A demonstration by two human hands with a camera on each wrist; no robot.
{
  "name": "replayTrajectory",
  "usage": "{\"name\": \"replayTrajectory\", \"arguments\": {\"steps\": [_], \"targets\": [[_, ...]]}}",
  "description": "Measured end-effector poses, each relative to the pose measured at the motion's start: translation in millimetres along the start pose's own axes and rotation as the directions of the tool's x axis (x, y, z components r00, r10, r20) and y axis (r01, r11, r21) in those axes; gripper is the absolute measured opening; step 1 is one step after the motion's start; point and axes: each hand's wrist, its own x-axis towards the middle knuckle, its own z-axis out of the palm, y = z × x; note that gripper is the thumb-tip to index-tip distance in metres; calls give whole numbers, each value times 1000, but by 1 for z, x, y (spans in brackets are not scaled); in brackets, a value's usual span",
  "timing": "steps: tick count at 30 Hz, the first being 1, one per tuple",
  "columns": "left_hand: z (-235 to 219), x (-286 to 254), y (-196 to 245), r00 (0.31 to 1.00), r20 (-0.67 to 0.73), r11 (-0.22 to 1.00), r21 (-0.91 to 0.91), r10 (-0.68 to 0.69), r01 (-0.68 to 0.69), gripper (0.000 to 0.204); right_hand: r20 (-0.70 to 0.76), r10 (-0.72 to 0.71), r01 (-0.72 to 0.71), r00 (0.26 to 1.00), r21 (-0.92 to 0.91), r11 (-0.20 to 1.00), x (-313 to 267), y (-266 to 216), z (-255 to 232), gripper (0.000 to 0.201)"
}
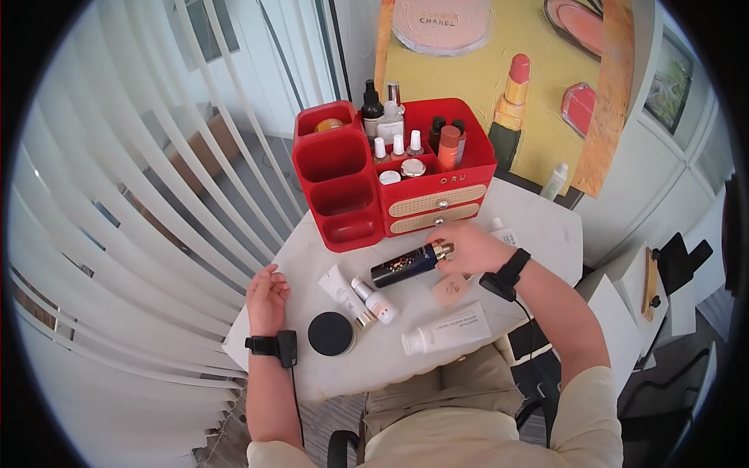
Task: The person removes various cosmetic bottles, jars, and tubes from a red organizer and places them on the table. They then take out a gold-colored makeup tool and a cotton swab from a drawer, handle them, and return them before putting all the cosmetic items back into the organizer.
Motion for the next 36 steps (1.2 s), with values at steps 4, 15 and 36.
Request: {"name": "replayTrajectory", "arguments": {"steps": [4,15,36], "targets": [[1,0,0,1000,-1,1000,25,11,-11,28,-137,-74,73,988,-16,997,-7,-13,-19,47],[4,1,1,1000,-1,999,37,22,-22,27,-179,31,-21,983,62,998,-10,-52,-41,68],[7,3,2,1000,-23,995,95,0,2,22,-713,-113,-107,692,-256,961,140,-40,-188,80]]}}
